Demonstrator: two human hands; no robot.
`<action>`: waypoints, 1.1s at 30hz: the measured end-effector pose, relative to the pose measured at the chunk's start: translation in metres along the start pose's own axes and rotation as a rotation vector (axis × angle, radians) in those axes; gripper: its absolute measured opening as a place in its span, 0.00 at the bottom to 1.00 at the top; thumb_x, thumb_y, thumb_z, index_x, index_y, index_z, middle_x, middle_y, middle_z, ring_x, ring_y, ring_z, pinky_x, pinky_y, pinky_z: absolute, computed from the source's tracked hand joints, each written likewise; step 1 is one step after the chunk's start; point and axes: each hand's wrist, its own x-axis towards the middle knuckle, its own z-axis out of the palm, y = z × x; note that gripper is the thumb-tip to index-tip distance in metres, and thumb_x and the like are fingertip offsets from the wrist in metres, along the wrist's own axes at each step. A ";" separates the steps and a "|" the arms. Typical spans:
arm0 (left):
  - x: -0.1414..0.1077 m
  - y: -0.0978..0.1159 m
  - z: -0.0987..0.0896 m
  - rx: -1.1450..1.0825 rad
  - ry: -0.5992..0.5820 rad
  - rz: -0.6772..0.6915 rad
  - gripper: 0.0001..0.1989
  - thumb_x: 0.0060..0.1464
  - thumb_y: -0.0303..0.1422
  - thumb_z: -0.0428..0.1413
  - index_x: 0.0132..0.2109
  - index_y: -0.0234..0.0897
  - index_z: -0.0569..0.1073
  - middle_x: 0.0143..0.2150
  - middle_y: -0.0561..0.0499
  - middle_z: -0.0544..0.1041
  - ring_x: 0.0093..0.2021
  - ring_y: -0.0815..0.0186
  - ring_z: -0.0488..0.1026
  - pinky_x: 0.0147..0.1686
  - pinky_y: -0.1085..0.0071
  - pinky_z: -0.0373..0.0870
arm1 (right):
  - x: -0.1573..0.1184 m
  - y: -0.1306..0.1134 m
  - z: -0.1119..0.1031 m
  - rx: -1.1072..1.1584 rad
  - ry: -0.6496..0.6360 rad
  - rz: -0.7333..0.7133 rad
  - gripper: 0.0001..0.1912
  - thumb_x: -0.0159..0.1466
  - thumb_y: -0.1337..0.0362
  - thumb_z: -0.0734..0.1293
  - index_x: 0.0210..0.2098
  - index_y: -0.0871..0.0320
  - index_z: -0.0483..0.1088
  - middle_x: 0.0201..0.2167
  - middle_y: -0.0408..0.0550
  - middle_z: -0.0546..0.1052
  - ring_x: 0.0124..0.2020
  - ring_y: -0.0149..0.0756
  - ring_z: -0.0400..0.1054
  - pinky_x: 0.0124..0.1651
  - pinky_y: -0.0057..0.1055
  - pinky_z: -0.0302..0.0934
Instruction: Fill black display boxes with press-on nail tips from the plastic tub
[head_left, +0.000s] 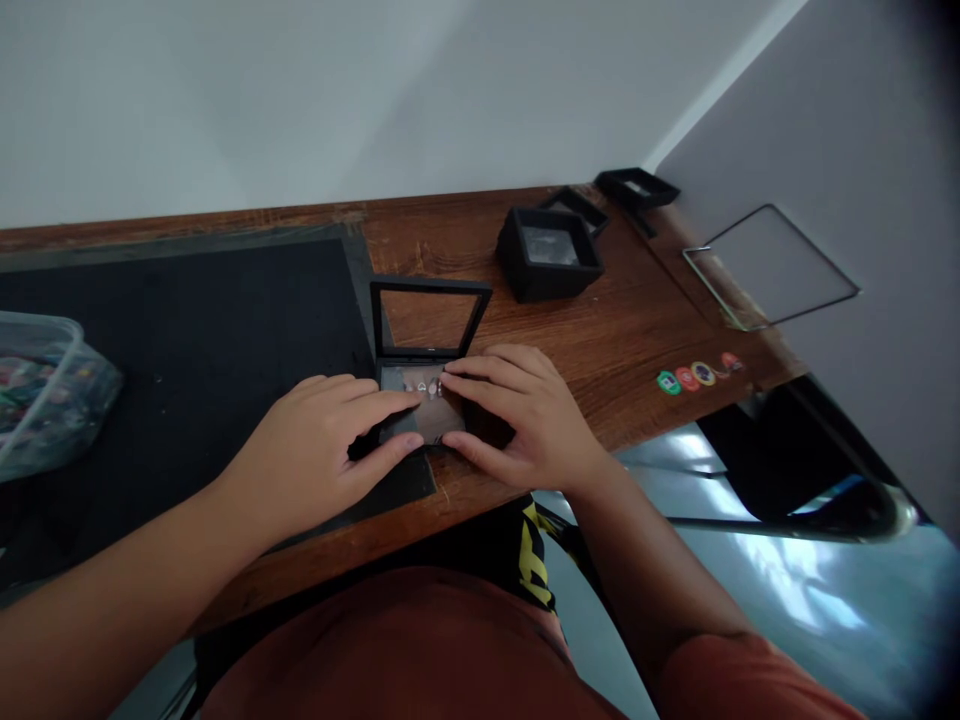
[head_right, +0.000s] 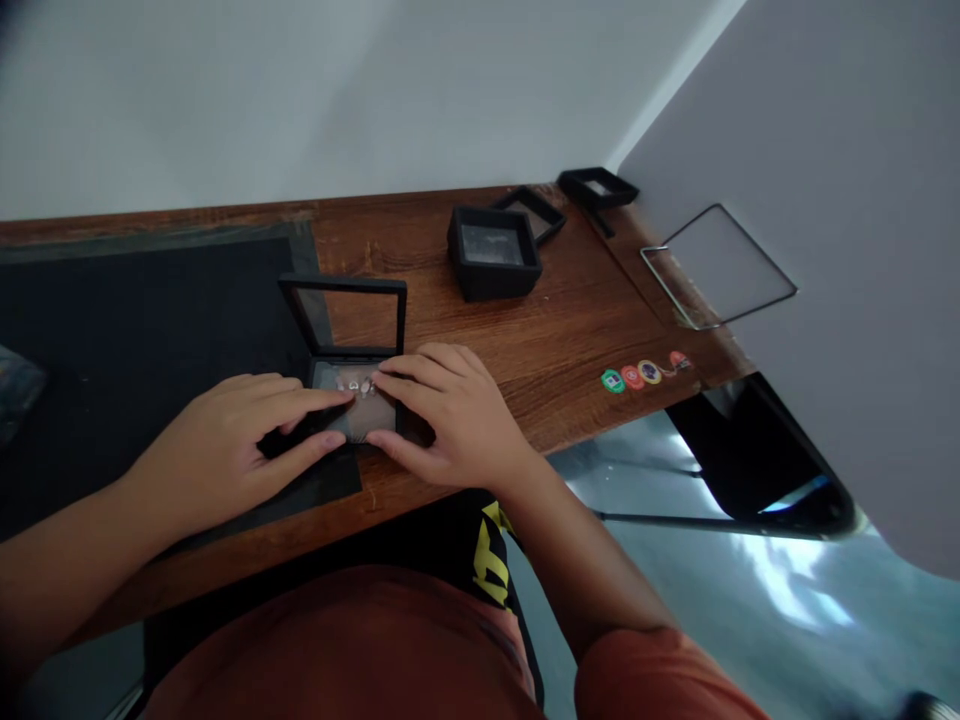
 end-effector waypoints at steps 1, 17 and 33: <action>0.000 0.000 0.000 -0.011 -0.003 -0.004 0.21 0.74 0.45 0.51 0.58 0.38 0.81 0.30 0.52 0.74 0.31 0.59 0.72 0.38 0.61 0.68 | 0.000 0.000 0.000 0.004 0.004 0.004 0.23 0.71 0.50 0.72 0.58 0.59 0.77 0.54 0.54 0.83 0.54 0.49 0.75 0.57 0.48 0.67; -0.002 -0.005 -0.005 -0.170 0.026 -0.227 0.24 0.67 0.44 0.57 0.65 0.40 0.71 0.36 0.55 0.74 0.31 0.65 0.71 0.33 0.66 0.68 | 0.001 0.002 0.004 -0.040 0.162 0.040 0.08 0.70 0.68 0.70 0.45 0.52 0.82 0.40 0.43 0.86 0.40 0.40 0.75 0.45 0.42 0.66; -0.006 -0.006 0.008 -0.184 0.205 -0.297 0.43 0.63 0.45 0.61 0.76 0.41 0.50 0.52 0.47 0.73 0.37 0.66 0.71 0.38 0.65 0.75 | 0.001 0.001 0.003 0.028 0.162 0.006 0.08 0.69 0.67 0.72 0.47 0.53 0.80 0.43 0.44 0.87 0.42 0.41 0.79 0.50 0.42 0.71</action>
